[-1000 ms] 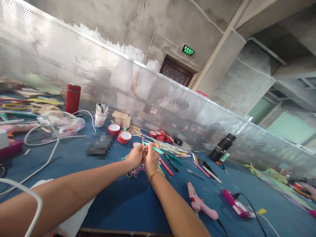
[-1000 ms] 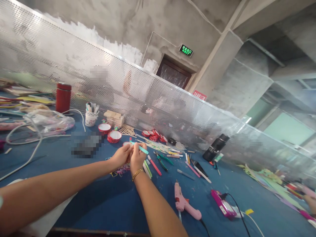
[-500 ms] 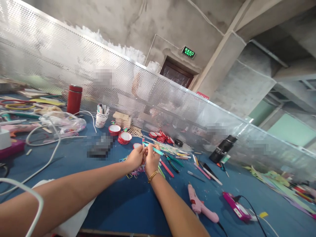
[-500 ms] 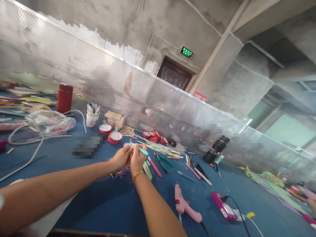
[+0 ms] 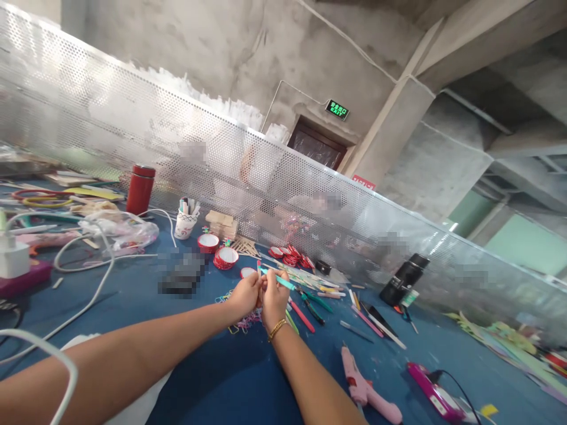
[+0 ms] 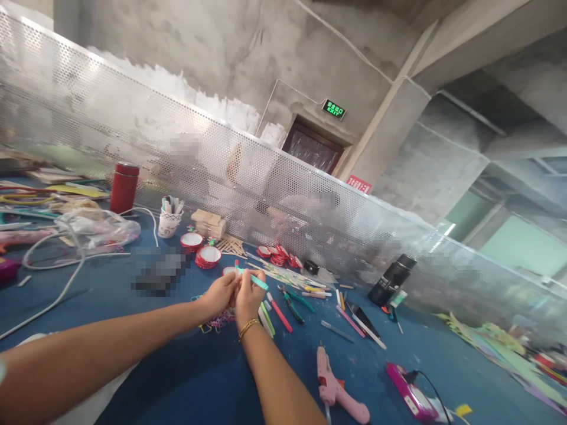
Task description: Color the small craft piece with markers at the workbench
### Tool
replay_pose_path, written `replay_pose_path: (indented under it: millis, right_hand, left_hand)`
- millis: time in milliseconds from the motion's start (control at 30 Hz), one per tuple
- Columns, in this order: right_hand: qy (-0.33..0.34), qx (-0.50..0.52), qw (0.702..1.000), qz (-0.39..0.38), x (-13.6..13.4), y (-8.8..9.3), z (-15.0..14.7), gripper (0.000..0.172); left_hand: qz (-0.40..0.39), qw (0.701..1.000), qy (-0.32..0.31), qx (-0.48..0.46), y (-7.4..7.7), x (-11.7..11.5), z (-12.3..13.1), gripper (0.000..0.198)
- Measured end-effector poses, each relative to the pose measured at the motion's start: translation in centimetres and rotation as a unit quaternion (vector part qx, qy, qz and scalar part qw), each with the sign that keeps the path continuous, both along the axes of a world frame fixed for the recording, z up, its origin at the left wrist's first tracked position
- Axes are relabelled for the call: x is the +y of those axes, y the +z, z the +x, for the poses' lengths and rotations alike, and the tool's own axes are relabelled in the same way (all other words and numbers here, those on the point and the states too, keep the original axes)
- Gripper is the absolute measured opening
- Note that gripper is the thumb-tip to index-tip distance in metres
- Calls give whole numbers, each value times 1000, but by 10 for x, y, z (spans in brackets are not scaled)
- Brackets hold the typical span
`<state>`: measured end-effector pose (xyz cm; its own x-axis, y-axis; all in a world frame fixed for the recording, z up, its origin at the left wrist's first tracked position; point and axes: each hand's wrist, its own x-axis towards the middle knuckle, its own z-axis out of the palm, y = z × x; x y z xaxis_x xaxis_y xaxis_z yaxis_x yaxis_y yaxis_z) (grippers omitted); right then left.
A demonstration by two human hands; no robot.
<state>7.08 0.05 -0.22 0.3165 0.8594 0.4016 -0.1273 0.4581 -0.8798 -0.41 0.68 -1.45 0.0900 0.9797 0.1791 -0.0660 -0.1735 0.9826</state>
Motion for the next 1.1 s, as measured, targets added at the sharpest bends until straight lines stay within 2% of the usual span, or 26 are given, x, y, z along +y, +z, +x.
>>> replay_pose_path:
  millis: [167, 367, 667, 1100]
  right_hand:
    - [10, 40, 999, -11, 1, 0, -2, 27]
    - [0, 3, 1000, -4, 1, -1, -1, 28]
    - [20, 56, 998, -20, 1, 3, -2, 29]
    - [-24, -44, 999, 21, 6, -5, 6, 25]
  left_hand:
    - [-13, 1000, -5, -11, 3, -3, 0, 27]
    - [-2, 1000, -2, -21, 3, -3, 1, 28]
    - [-28, 999, -5, -40, 11, -8, 2, 29]
    - [1, 1000, -12, -27, 5, -2, 1, 28]
